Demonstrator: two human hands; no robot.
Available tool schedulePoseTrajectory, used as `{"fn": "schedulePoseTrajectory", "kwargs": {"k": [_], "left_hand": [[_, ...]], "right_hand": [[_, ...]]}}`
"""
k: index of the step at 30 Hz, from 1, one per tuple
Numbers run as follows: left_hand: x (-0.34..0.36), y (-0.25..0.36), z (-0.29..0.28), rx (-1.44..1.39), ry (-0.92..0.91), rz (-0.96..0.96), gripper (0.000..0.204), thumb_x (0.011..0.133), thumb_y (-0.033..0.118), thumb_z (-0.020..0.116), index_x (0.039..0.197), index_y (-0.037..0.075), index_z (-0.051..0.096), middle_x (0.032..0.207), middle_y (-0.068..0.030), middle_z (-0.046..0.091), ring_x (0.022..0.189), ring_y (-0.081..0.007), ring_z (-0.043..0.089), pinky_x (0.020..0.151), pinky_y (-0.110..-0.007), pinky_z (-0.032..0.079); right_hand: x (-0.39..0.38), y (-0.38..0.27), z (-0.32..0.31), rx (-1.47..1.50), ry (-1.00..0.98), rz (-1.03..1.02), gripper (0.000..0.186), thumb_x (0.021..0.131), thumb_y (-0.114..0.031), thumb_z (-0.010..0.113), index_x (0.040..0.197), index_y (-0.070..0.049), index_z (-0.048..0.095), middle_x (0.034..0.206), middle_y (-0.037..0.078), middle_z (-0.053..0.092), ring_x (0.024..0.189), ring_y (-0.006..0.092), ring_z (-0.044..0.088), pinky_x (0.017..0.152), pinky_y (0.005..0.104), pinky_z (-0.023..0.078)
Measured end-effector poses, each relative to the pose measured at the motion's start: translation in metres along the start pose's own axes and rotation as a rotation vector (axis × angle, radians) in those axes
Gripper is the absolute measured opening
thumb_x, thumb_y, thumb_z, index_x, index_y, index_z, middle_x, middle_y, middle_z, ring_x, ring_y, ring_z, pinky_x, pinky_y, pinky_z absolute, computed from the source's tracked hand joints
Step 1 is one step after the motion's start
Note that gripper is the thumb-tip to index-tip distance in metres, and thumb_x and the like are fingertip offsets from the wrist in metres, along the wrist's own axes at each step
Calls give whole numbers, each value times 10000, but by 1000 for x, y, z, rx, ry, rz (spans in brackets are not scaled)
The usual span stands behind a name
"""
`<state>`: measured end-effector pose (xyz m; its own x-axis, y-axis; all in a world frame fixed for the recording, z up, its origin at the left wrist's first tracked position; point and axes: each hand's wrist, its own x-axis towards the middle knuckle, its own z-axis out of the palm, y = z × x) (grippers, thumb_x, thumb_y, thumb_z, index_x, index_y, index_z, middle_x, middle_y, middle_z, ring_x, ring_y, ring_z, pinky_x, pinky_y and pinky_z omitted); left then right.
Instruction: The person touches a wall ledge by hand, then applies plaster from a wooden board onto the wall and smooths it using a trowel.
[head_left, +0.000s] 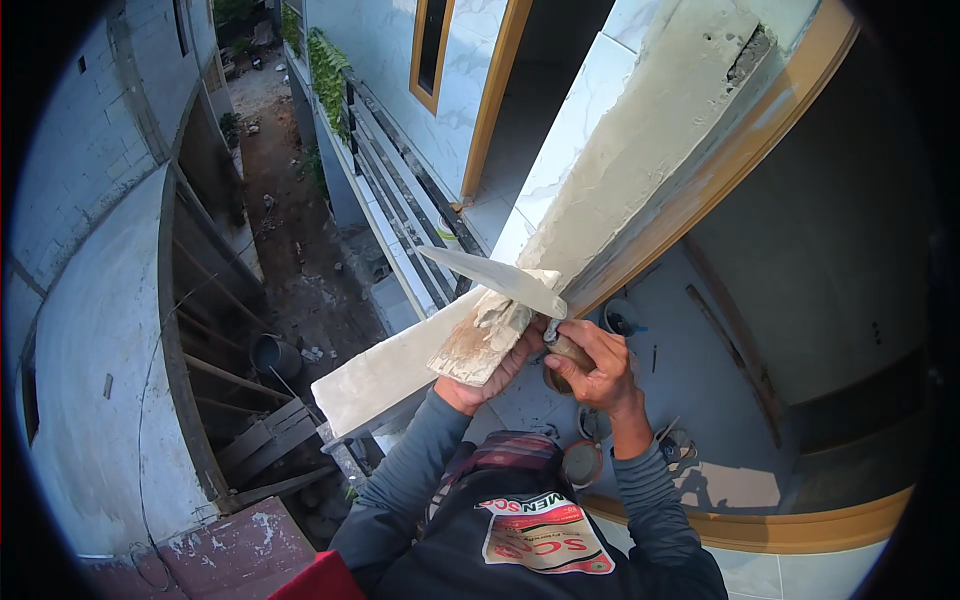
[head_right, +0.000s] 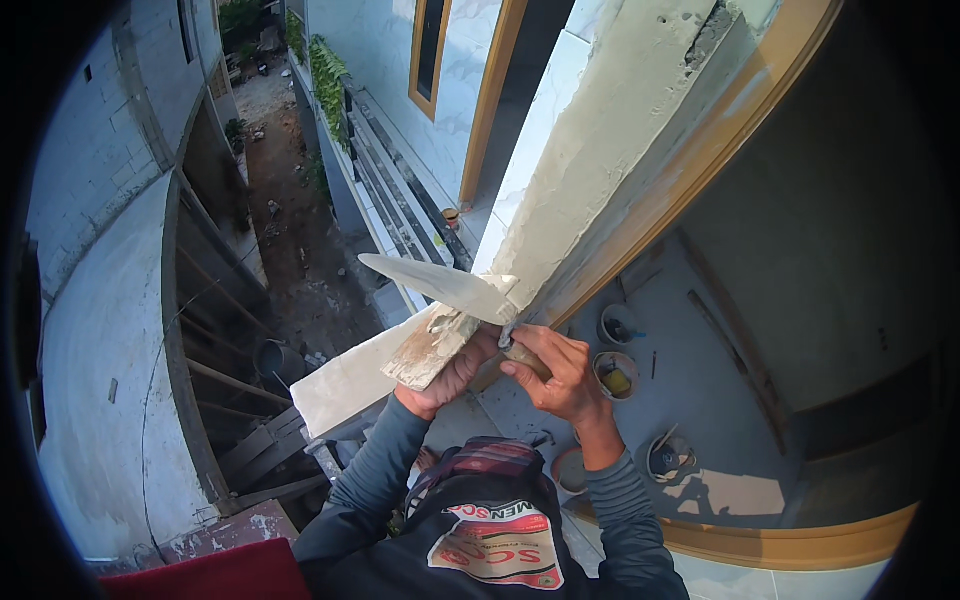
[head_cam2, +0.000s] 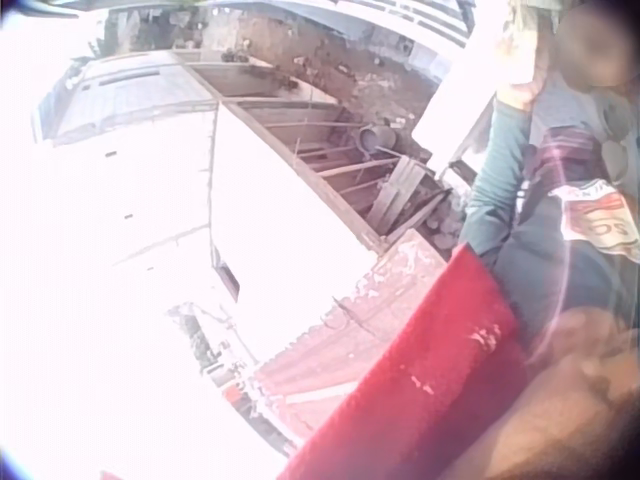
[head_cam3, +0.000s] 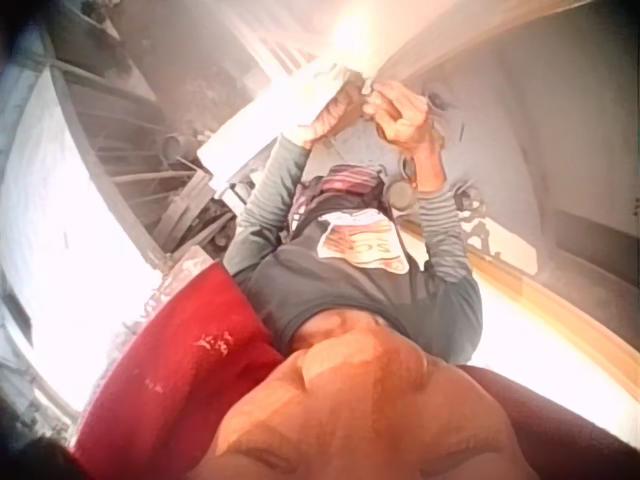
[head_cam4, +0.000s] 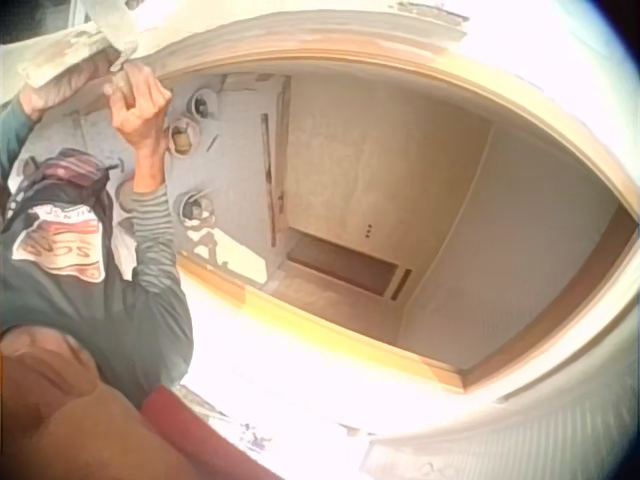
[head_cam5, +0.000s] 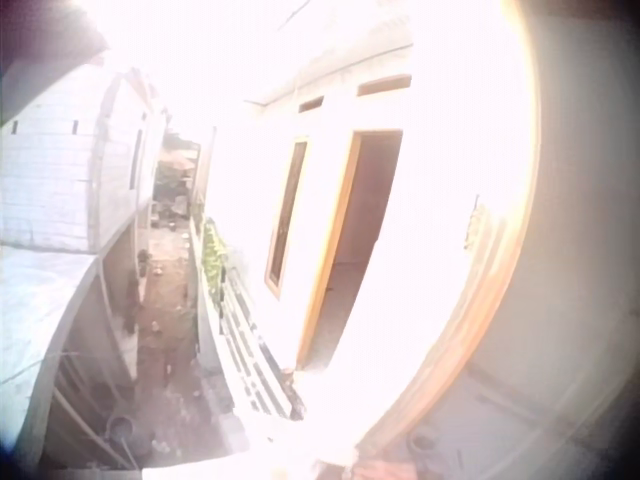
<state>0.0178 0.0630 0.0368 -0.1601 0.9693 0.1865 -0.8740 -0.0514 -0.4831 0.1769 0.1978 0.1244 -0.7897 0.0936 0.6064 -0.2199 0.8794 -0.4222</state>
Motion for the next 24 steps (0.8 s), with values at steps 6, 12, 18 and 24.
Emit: {"fn": "schedulePoseTrajectory", "kwargs": {"k": [6,12,18,24], "left_hand": [[-12,6,-6,95,15,102,480,1146,294,415,1492,-38,438,1459,-241,564,1313,-391,619,1086,-471,588],[-17,3,-8,140,-67,173,495,1134,296,442,1503,-34,441,1480,-245,562,1332,-360,620,1083,-471,594],[-18,19,3,85,-57,193,403,1131,227,461,1435,-33,505,1469,-221,575,1298,-314,641,1044,-429,608],[-22,47,25,-193,-114,89,511,1038,120,573,1499,-69,464,1280,-212,547,1036,-247,551,845,-365,616]], "right_hand": [[2,7,1,-148,18,-148,405,783,-136,913,1116,16,740,1070,174,768,891,344,758,761,394,608],[-4,6,-9,-203,-16,-172,432,724,-120,929,1100,17,763,1060,162,770,835,323,744,717,378,592],[-28,2,-25,-250,-23,-109,381,712,-83,918,1053,-3,769,1033,136,770,817,307,740,699,374,593],[-50,-9,-43,-215,15,65,346,781,-49,870,1094,44,756,1022,175,765,812,290,743,745,390,609]]}}
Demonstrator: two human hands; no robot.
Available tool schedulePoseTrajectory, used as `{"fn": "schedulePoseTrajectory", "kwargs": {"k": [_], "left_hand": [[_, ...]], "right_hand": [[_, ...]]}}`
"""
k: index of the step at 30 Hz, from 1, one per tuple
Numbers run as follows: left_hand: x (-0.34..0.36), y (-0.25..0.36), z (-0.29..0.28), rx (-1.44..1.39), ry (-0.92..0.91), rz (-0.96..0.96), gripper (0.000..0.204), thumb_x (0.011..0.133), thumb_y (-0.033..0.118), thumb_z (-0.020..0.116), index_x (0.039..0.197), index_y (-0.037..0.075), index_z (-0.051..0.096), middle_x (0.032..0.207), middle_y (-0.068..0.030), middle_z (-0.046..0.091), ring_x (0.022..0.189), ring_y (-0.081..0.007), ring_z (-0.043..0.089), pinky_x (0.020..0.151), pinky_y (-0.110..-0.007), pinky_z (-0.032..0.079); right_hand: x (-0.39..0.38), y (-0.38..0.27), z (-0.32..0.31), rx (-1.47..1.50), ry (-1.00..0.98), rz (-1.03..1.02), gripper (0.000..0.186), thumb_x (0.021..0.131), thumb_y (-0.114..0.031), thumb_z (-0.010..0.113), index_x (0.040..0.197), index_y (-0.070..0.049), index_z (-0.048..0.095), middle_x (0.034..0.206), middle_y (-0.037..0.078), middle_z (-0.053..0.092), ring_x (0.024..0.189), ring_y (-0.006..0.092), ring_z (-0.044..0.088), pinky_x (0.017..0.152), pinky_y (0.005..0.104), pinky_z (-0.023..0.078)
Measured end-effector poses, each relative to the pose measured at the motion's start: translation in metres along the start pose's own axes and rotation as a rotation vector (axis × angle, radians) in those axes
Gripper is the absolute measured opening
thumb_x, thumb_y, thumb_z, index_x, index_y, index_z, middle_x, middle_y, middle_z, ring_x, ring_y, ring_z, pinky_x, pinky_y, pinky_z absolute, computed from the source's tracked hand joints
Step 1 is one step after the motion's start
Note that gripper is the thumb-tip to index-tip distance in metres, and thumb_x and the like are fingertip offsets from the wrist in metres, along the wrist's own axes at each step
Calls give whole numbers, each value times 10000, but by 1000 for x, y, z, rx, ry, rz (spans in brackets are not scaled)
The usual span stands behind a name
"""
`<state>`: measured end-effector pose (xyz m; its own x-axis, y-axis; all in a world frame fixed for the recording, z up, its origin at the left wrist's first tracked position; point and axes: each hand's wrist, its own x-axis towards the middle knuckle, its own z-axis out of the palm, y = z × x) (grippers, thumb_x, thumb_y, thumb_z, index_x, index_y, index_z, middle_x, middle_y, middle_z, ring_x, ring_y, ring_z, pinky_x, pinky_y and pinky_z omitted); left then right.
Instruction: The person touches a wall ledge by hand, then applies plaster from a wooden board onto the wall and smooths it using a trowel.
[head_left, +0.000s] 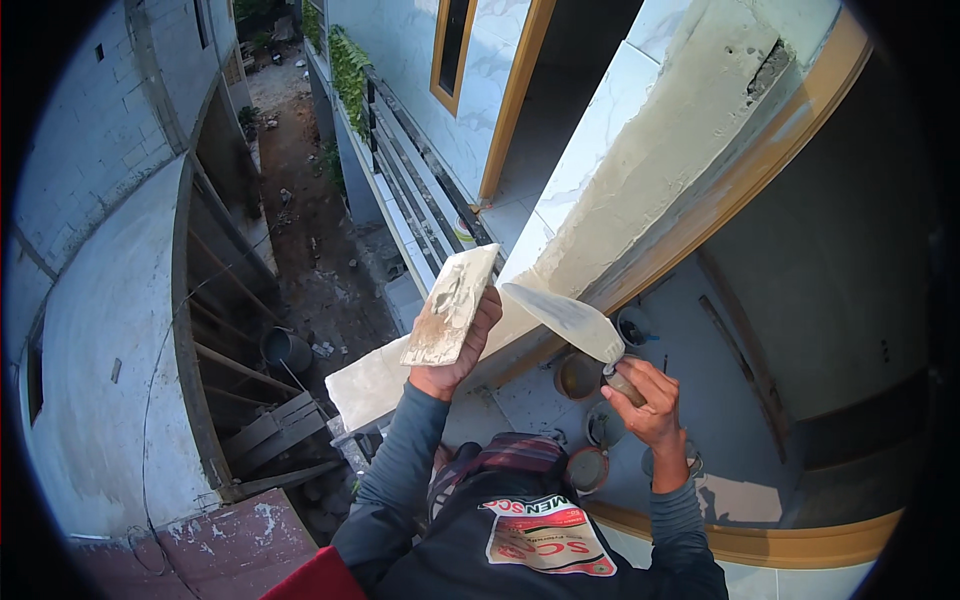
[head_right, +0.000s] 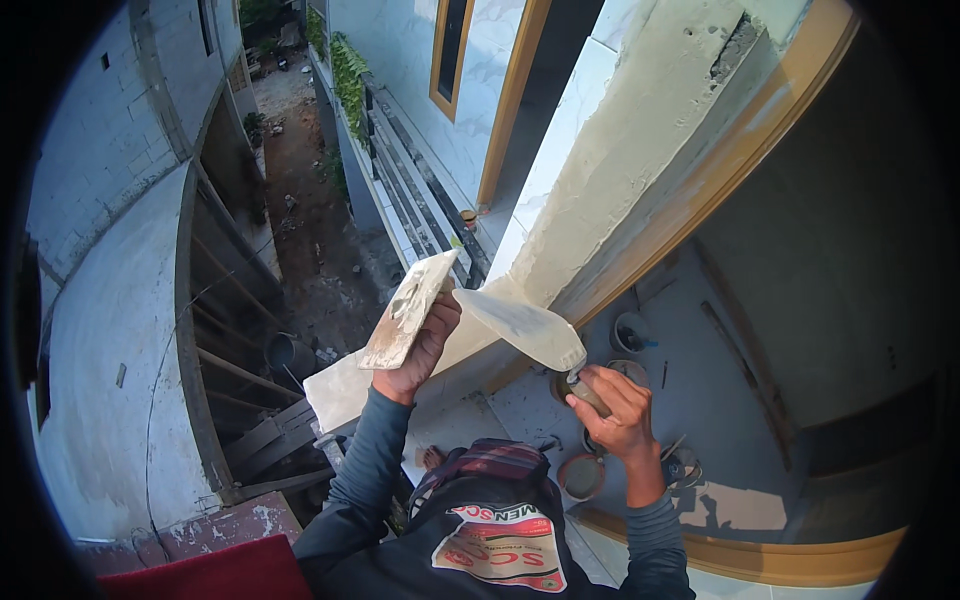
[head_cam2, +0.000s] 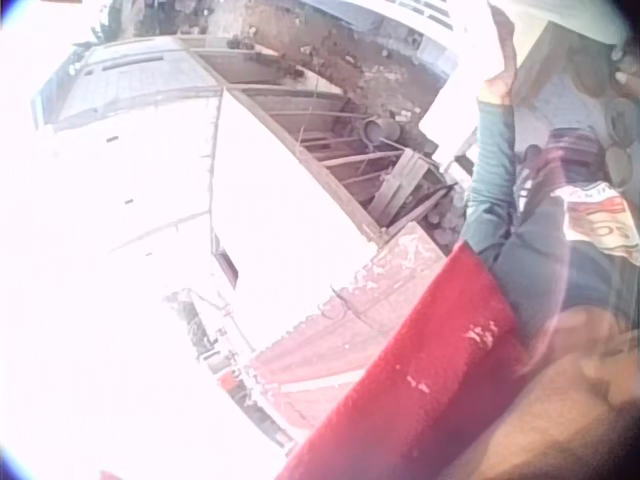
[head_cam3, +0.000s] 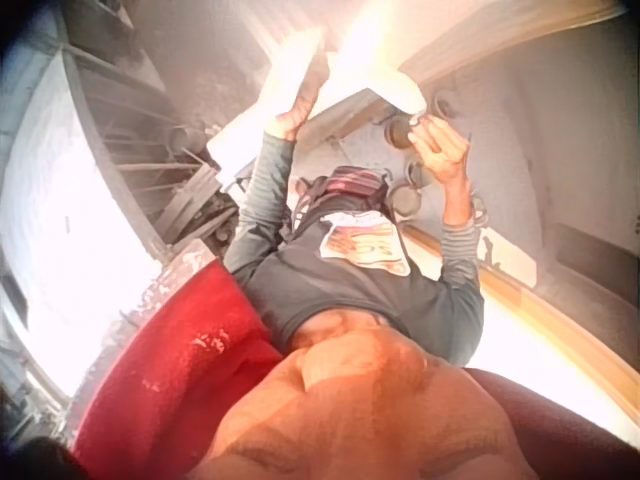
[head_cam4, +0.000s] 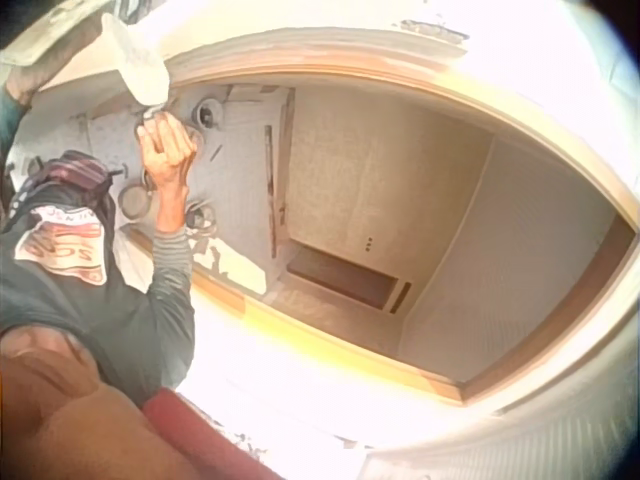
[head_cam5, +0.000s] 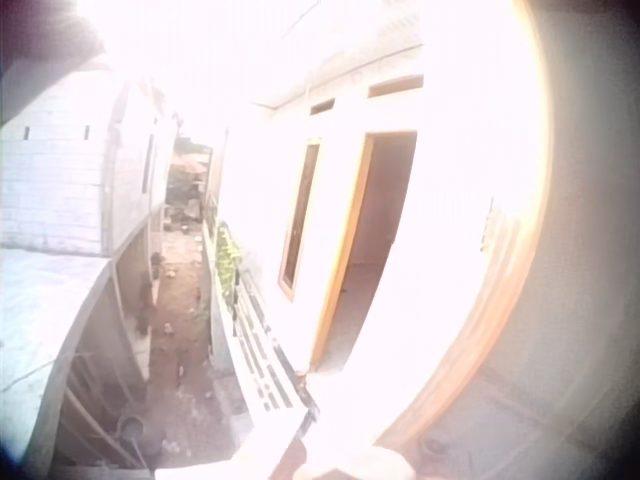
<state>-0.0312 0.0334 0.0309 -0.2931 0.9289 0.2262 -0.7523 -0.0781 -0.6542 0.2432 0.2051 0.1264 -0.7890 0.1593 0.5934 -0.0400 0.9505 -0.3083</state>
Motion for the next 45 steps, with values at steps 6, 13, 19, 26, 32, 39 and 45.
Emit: {"fn": "schedulePoseTrajectory", "kwargs": {"k": [6,13,19,26,32,39,45], "left_hand": [[-15,17,-16,832,132,309,624,1025,346,439,1546,3,470,1388,-222,612,1190,-383,663,994,-539,597],[-9,17,-17,1344,130,534,639,1025,281,553,1613,85,399,1420,-160,625,1199,-278,699,980,-438,620],[-4,5,-14,1503,181,610,674,1035,208,567,1663,115,338,1476,-101,587,1219,-215,677,1000,-385,606],[-9,13,-18,1557,202,568,677,1121,223,534,1721,184,222,1587,-60,501,1274,-166,629,1025,-324,564],[-9,11,-26,1541,234,653,618,1089,194,545,1668,139,337,1473,-83,588,1202,-187,681,979,-345,602],[-18,15,-27,1567,204,538,710,1103,294,576,1709,138,241,1589,-78,496,1314,-179,604,1059,-329,536],[-23,25,-27,1604,194,509,738,1079,330,613,1699,122,272,1601,-77,487,1333,-177,589,1087,-329,514]], "right_hand": [[5,-31,7,911,-195,815,374,1071,-198,656,1350,50,629,994,90,743,727,112,686,615,281,573],[41,-36,32,877,-310,851,380,1114,-229,573,1388,33,603,996,83,725,675,95,658,567,251,560],[56,-44,46,894,-313,812,370,1103,-228,597,1365,33,623,984,74,719,672,91,651,555,256,545],[68,-58,71,873,-248,737,349,1095,-235,618,1302,45,639,937,58,693,643,83,624,534,262,511],[83,-57,92,864,-227,704,345,1101,-228,608,1305,49,637,943,63,697,638,83,623,530,259,519],[98,-54,108,920,-211,757,361,1102,-240,600,1312,52,638,952,67,706,635,87,633,514,259,530],[107,-45,111,949,-243,787,354,1093,-229,605,1311,48,640,972,79,715,631,90,638,509,256,536]]}}
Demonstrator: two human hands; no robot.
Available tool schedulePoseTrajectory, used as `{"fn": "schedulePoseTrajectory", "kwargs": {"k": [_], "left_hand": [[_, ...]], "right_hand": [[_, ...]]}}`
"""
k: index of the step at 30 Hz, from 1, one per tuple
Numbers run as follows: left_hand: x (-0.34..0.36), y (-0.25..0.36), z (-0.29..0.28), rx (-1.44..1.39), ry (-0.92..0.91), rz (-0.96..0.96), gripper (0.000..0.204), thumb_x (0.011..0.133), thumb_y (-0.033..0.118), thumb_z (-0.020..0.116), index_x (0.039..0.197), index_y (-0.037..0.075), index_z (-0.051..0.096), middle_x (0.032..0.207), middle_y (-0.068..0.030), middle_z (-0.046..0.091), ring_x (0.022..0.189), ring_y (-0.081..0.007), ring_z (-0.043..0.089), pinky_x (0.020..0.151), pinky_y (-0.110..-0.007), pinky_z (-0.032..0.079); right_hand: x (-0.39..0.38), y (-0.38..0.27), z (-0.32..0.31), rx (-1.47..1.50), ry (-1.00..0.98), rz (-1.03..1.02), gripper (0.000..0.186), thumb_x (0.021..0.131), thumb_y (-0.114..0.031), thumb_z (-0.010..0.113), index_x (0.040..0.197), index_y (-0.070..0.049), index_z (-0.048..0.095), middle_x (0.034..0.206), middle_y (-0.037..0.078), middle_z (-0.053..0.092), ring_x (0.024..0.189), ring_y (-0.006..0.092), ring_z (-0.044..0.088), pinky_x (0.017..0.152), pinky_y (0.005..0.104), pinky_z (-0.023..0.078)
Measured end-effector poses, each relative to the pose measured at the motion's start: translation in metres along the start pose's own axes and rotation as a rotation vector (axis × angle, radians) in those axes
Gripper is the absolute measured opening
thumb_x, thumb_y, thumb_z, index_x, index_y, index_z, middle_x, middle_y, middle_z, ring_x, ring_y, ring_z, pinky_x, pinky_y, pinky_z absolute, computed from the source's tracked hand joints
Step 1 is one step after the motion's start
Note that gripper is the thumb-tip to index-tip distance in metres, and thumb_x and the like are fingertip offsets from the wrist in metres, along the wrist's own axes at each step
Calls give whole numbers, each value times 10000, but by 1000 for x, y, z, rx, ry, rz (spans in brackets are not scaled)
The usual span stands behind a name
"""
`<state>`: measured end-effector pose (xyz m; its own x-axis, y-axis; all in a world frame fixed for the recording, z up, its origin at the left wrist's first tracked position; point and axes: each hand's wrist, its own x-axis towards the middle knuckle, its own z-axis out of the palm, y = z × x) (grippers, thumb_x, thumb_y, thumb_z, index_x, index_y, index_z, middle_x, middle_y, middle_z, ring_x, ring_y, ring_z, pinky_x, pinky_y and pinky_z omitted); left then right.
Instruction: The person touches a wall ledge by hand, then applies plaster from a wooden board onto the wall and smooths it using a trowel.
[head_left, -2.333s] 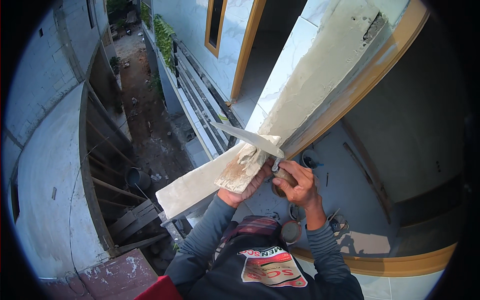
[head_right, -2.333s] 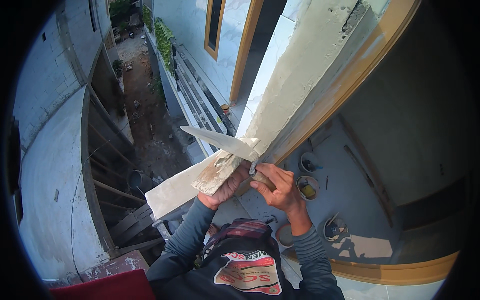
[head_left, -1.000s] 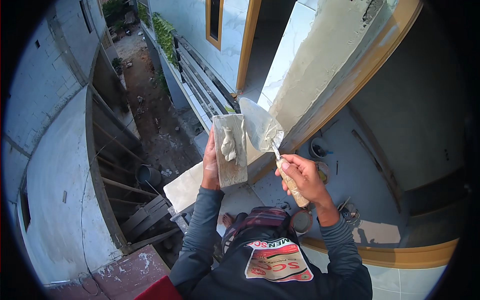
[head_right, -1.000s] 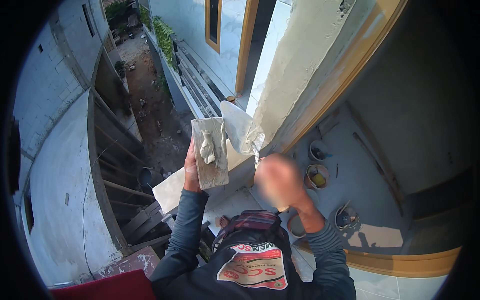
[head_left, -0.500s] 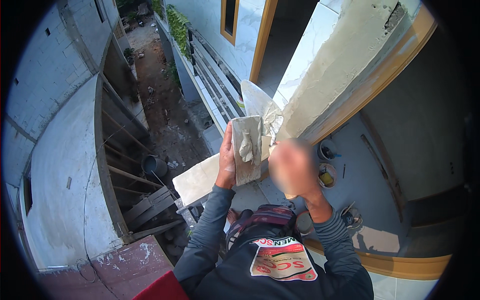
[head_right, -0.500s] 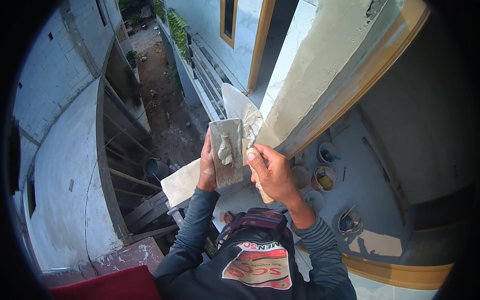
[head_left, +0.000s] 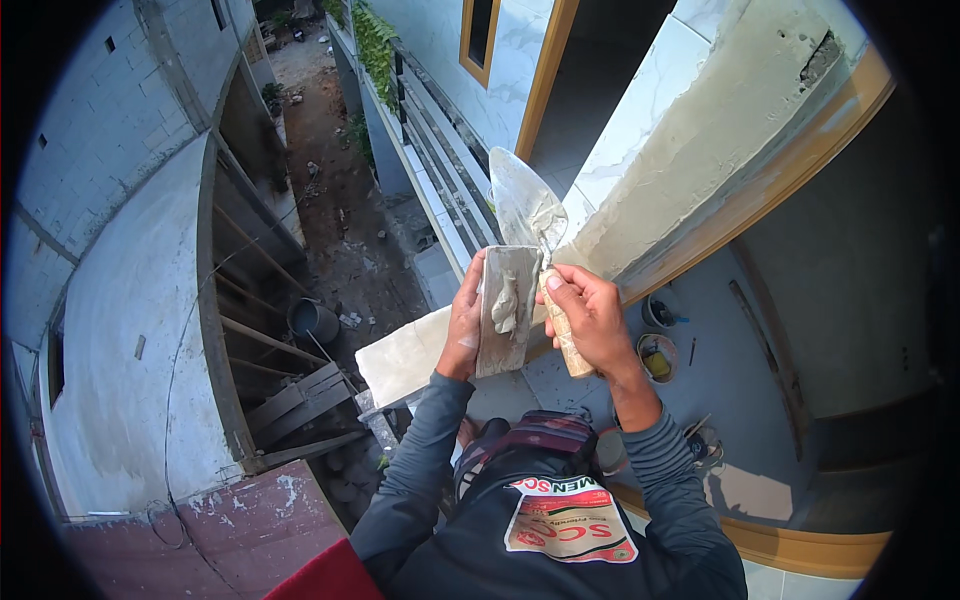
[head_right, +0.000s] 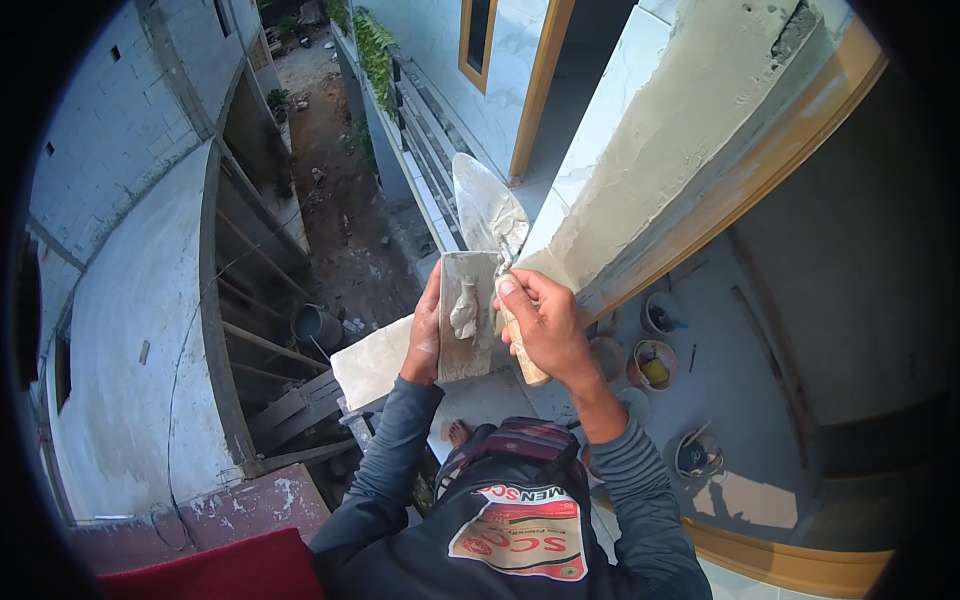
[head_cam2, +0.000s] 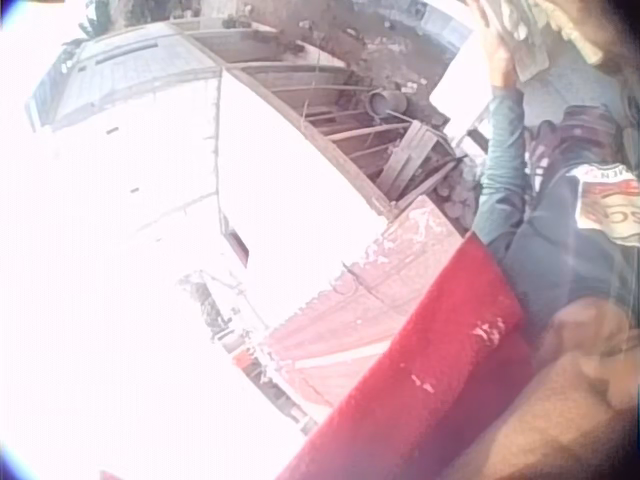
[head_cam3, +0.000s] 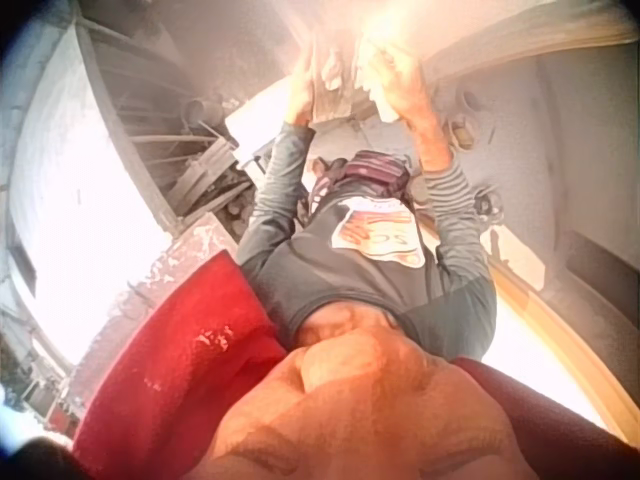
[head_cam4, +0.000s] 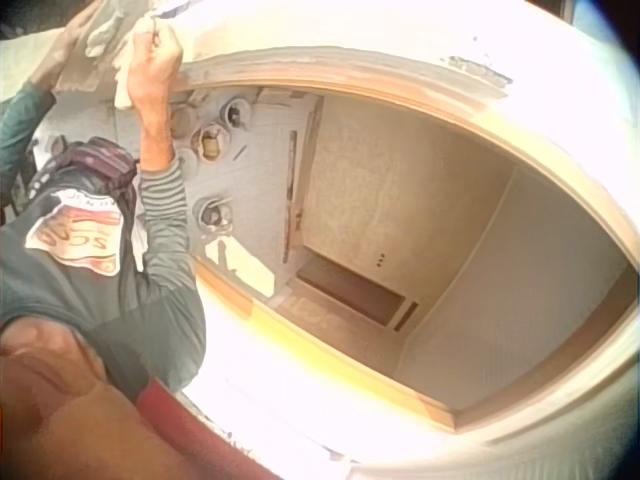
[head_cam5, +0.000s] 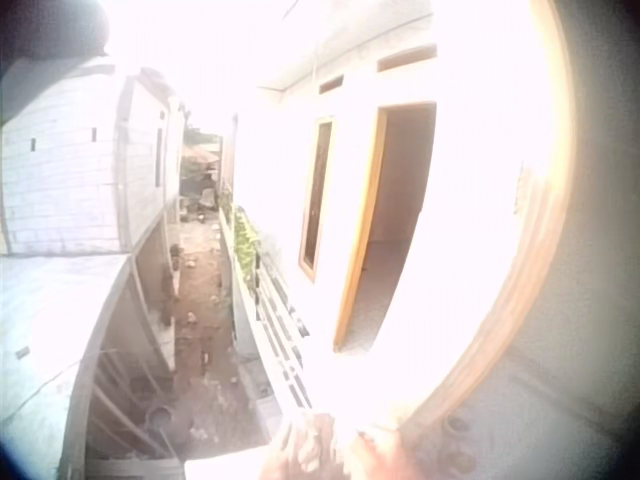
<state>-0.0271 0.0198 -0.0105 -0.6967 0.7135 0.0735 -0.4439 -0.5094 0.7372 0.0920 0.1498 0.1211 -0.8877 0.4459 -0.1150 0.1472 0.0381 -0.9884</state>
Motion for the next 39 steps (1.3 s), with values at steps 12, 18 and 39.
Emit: {"fn": "schedulePoseTrajectory", "kwargs": {"k": [12,18,39], "left_hand": [[-10,-1,-14,-456,91,-185,642,1048,415,550,1589,86,442,1441,-150,631,1214,-304,694,1019,-495,606],[11,31,7,-82,-56,-26,657,1058,226,576,1662,101,351,1491,-80,576,1233,-186,660,1023,-350,576],[9,-1,-22,-432,-47,-390,471,1121,229,460,1551,42,504,1379,-122,675,1145,-247,724,978,-423,624]], "right_hand": [[-22,10,-52,-232,104,-163,386,1023,-90,701,1346,101,609,990,70,700,683,73,623,598,231,518],[-41,-10,-75,-311,-48,54,446,956,-77,770,1338,96,618,986,70,702,715,70,639,613,242,525],[-44,-3,-73,-994,-106,-353,485,868,-132,755,1288,89,652,1123,278,712,997,460,704,900,481,575]]}}
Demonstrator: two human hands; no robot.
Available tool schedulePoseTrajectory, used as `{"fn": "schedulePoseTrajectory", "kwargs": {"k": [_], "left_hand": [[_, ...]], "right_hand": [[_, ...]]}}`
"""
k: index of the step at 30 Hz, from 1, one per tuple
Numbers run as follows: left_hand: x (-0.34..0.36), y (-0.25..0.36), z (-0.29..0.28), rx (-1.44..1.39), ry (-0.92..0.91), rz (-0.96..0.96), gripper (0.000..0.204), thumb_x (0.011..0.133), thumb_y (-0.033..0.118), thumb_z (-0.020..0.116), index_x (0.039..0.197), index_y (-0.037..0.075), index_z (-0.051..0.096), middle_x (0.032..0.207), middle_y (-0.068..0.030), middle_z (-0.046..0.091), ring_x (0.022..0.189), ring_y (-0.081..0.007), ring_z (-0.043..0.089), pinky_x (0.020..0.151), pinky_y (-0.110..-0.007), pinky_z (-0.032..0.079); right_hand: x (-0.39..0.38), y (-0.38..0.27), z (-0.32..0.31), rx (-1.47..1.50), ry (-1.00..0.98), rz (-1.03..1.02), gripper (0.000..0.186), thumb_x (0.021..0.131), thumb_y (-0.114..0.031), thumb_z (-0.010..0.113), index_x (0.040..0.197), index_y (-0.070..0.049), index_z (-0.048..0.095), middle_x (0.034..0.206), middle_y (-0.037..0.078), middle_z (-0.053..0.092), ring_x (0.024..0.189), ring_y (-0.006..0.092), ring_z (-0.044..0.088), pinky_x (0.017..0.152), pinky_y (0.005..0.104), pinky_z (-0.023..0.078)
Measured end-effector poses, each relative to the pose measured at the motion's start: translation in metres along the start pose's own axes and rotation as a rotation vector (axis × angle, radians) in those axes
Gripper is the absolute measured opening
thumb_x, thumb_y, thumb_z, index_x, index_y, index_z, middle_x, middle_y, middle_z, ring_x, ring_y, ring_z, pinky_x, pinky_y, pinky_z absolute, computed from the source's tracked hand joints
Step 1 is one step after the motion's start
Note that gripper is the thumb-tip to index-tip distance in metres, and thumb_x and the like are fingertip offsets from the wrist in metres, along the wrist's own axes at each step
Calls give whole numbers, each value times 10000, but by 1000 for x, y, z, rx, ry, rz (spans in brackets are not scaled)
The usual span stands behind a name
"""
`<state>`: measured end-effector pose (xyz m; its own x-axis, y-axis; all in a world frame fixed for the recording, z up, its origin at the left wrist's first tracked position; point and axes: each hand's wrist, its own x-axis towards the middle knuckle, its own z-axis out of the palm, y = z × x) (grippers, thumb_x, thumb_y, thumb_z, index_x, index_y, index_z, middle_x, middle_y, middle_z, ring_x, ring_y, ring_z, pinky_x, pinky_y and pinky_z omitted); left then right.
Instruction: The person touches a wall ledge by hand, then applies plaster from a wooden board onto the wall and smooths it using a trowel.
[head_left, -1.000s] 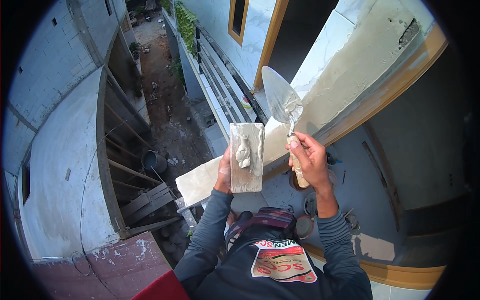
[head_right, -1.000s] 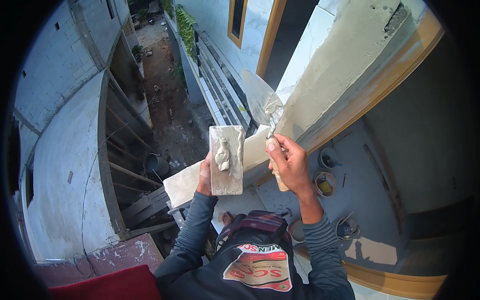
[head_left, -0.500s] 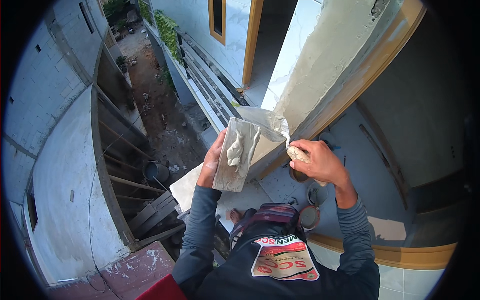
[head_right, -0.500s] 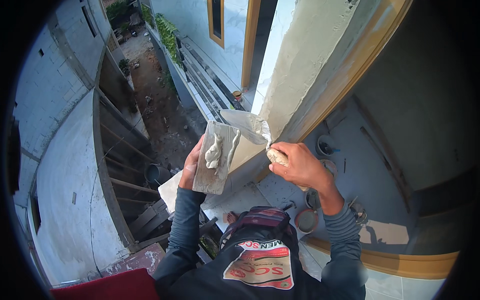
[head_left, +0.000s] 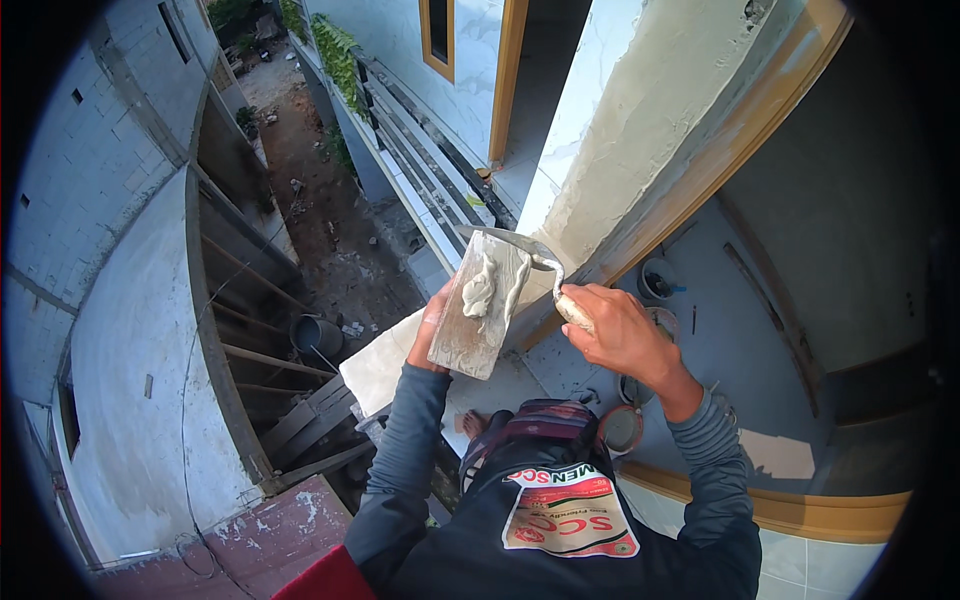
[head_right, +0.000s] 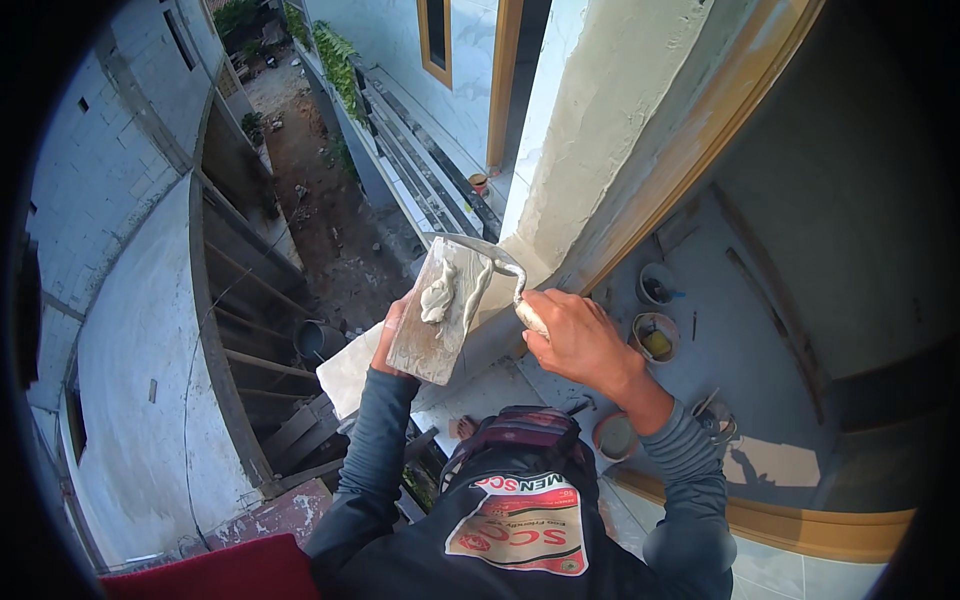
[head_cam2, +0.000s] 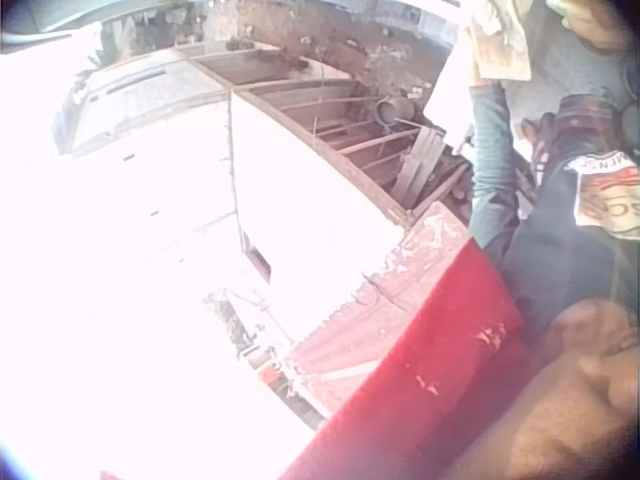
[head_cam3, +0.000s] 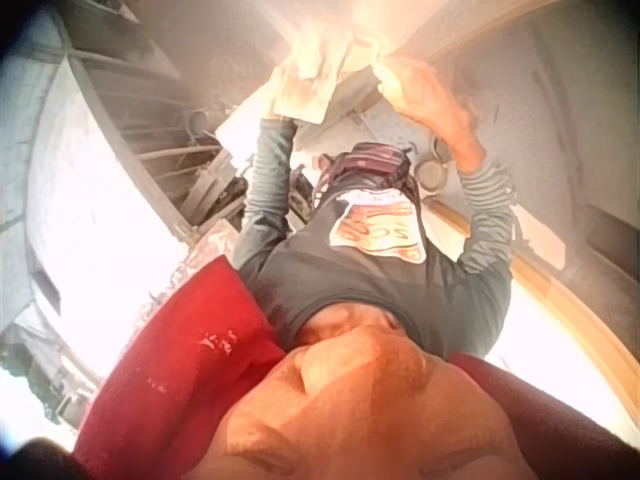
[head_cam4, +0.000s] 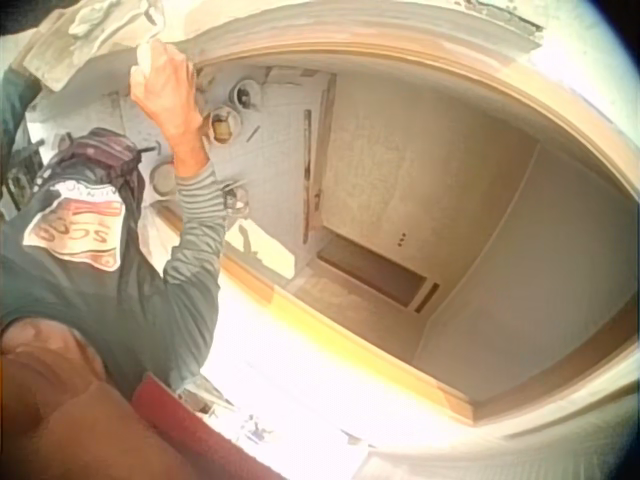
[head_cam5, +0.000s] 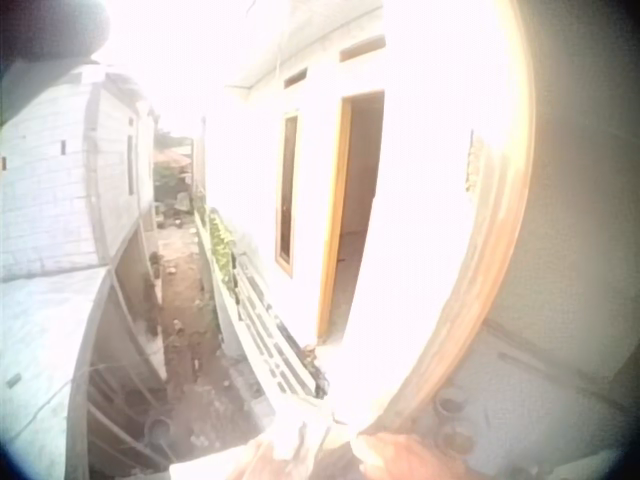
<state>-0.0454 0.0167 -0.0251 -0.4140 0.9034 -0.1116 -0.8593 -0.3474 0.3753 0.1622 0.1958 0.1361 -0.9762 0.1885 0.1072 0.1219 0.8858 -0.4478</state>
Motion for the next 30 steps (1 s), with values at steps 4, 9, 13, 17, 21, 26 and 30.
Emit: {"fn": "schedulePoseTrajectory", "kwargs": {"k": [4,9,13,17,21,26,30], "left_hand": [[2,-2,-2,20,81,11,477,1099,266,436,1469,-4,566,1311,-164,703,1106,-289,740,965,-453,632],[-1,-8,0,12,61,63,517,1096,306,432,1501,2,536,1360,-175,679,1158,-308,724,985,-468,626],[-7,-11,12,-32,81,73,516,1103,290,408,1524,11,516,1402,-171,658,1185,-303,713,991,-459,625],[-5,-13,22,85,143,89,450,1133,277,438,1527,70,505,1337,-106,677,1153,-248,709,962,-403,619],[-1,-11,26,149,108,94,432,1137,301,458,1510,90,513,1297,-84,685,1151,-227,706,964,-385,612],[-1,-11,28,120,128,44,446,1130,297,478,1526,93,513,1325,-96,684,1164,-232,702,976,-394,606],[-9,-12,27,-68,87,33,545,1079,320,502,1561,65,485,1370,-148,666,1178,-305,701,1000,-472,603]], "right_hand": [[-1,-5,10,-114,8,-30,466,890,-129,731,1296,60,602,1020,229,679,895,457,715,818,522,588],[-1,-10,22,-277,-14,-31,440,877,-77,722,1269,62,577,971,211,658,797,420,732,708,491,610],[1,-11,33,-359,4,-39,430,843,-21,713,1233,84,567,955,209,656,766,404,735,675,473,615],[4,-10,41,-404,-57,29,498,904,-82,717,1344,73,541,990,193,640,793,390,728,697,478,597],[6,-8,45,-413,-49,31,500,898,-85,723,1335,79,546,993,196,647,787,388,731,686,484,599],[11,-2,47,-342,-36,76,499,888,-106,741,1322,78,577,1000,219,661,848,419,732,726,482,602],[9,11,38,-195,129,66,483,890,-109,753,1311,86,618,1032,263,687,912,445,728,778,475,595]]}}
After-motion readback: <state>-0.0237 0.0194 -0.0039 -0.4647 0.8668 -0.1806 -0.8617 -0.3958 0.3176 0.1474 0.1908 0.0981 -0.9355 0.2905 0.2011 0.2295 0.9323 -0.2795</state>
